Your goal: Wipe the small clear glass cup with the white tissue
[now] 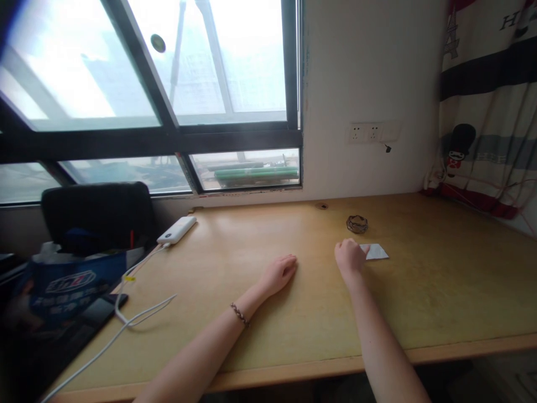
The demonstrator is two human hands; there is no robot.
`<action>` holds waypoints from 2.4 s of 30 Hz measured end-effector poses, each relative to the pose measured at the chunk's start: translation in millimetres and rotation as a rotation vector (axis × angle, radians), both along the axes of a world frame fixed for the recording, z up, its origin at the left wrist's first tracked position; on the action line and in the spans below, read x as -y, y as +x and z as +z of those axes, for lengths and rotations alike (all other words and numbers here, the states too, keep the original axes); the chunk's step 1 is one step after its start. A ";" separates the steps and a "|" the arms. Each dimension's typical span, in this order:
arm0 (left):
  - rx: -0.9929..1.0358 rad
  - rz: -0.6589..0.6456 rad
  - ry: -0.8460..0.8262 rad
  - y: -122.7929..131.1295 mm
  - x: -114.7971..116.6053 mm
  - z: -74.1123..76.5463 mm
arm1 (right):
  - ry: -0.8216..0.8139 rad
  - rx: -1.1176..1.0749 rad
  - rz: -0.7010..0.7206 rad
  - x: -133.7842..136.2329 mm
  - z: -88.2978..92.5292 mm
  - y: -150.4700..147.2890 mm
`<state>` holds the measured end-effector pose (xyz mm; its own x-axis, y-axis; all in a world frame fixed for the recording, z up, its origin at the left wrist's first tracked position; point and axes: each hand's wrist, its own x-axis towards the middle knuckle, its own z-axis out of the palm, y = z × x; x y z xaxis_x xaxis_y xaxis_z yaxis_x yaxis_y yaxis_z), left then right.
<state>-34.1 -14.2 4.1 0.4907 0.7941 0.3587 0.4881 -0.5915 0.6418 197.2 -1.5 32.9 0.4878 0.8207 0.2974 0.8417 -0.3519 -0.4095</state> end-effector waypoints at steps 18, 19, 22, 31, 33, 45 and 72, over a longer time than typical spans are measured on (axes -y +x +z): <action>1.018 -0.161 -0.711 16.2 15.1 11.9 | 0.114 -0.953 1.159 39.5 -4.2 -104.8; 0.996 -0.175 -0.740 17.1 15.9 11.2 | 0.098 -0.983 1.169 40.1 -2.8 -103.8; 0.922 -0.185 -0.821 16.9 15.3 8.7 | 0.023 -1.144 1.162 37.9 -3.7 -99.4; 0.878 -0.123 -0.872 20.4 7.4 -2.3 | -0.144 -1.349 1.066 23.4 -17.3 -93.5; 0.881 -0.120 -0.885 20.6 7.4 -2.0 | -0.141 -1.345 1.060 22.6 -18.2 -94.3; 0.895 -0.126 -0.918 21.3 7.4 0.5 | -0.183 -1.444 1.018 20.1 -23.7 -94.9; 0.892 -0.196 -0.912 20.0 2.4 -10.3 | -0.162 -1.362 1.020 16.3 -27.3 -94.4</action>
<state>-14.1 -16.7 -6.2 0.4987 0.8667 -0.0097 -0.3605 0.2176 0.9070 102.7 -17.7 5.5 -0.4020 0.9151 0.0302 -0.1665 -0.0406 -0.9852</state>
